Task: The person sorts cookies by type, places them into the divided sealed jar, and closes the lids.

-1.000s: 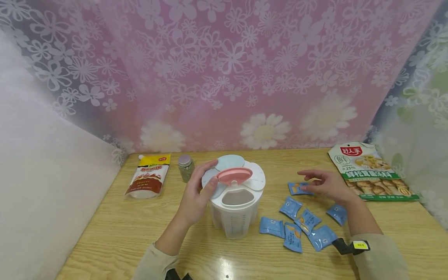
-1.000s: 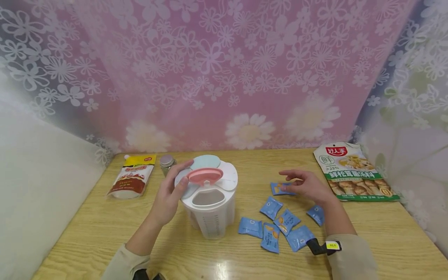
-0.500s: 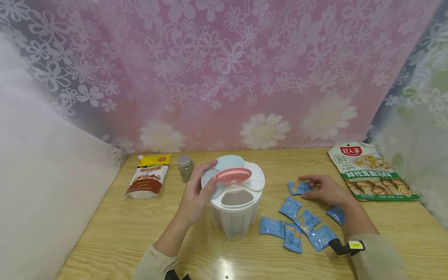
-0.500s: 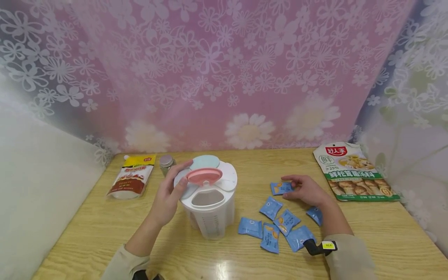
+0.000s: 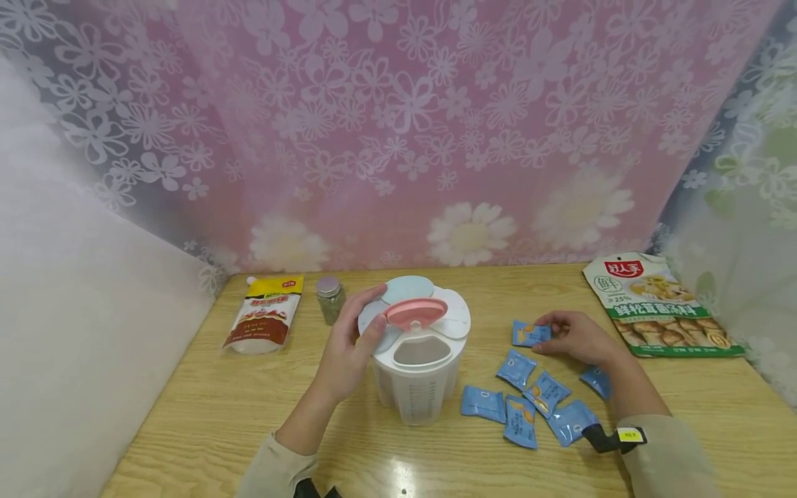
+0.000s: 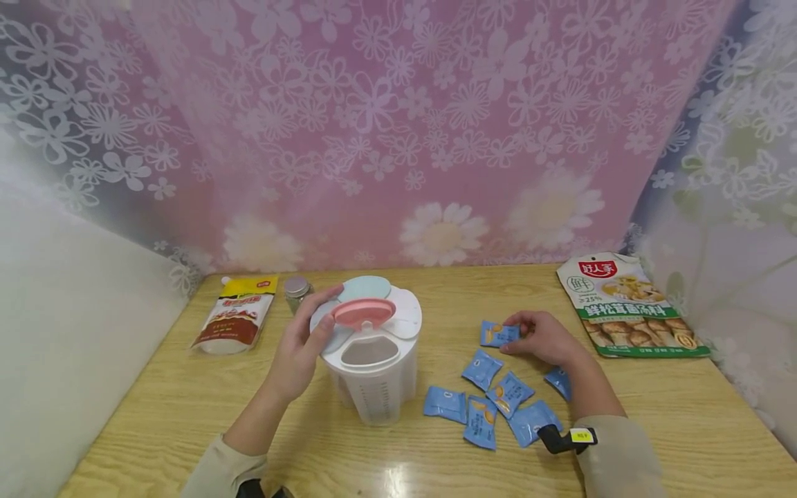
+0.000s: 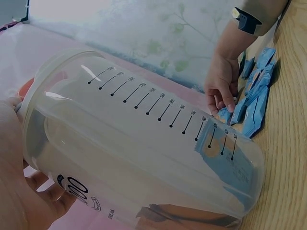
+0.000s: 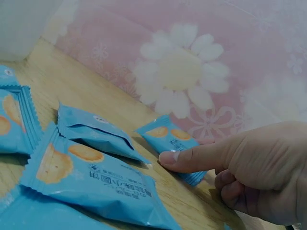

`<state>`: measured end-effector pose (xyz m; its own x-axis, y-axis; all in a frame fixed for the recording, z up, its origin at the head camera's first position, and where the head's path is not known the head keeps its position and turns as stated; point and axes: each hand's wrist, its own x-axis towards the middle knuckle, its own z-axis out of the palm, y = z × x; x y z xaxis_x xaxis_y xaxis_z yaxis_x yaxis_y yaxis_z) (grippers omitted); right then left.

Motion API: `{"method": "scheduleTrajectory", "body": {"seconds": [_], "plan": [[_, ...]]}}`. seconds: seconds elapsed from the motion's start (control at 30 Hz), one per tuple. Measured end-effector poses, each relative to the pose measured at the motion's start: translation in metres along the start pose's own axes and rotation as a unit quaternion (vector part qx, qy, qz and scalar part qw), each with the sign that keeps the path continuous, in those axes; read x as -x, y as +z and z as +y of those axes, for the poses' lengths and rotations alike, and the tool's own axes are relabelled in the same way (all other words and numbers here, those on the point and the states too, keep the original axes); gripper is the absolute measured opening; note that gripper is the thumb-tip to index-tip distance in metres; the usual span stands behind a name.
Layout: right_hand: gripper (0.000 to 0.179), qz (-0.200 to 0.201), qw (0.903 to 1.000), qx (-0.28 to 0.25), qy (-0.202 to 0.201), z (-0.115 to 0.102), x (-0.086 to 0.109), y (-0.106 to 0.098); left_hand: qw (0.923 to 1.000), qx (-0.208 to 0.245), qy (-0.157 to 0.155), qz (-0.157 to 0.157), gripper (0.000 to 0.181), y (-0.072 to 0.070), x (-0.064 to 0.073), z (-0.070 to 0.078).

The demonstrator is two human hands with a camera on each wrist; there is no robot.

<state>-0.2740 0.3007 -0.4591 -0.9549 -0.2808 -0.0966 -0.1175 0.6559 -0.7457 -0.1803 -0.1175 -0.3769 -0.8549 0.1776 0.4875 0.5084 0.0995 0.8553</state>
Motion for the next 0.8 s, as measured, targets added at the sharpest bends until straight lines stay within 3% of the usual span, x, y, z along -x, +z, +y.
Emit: {"method": "scheduleTrajectory", "body": {"seconds": [0.3, 0.6, 0.8], "plan": [[0.054, 0.027, 0.9994, 0.018, 0.013, 0.001, -0.001, 0.002, 1.0, 0.002, -0.003, -0.001, 0.042, 0.0, 0.001, -0.001], [0.064, 0.011, 0.9957, -0.07, 0.06, -0.002, -0.002, 0.0, 1.0, -0.005, -0.001, 0.001, 0.042, 0.0, 0.001, -0.001], [0.044, 0.026, 0.9854, -0.154, 0.068, -0.015, -0.002, -0.002, 1.0, -0.006, 0.001, -0.001, 0.042, -0.001, 0.001, -0.001]]}}
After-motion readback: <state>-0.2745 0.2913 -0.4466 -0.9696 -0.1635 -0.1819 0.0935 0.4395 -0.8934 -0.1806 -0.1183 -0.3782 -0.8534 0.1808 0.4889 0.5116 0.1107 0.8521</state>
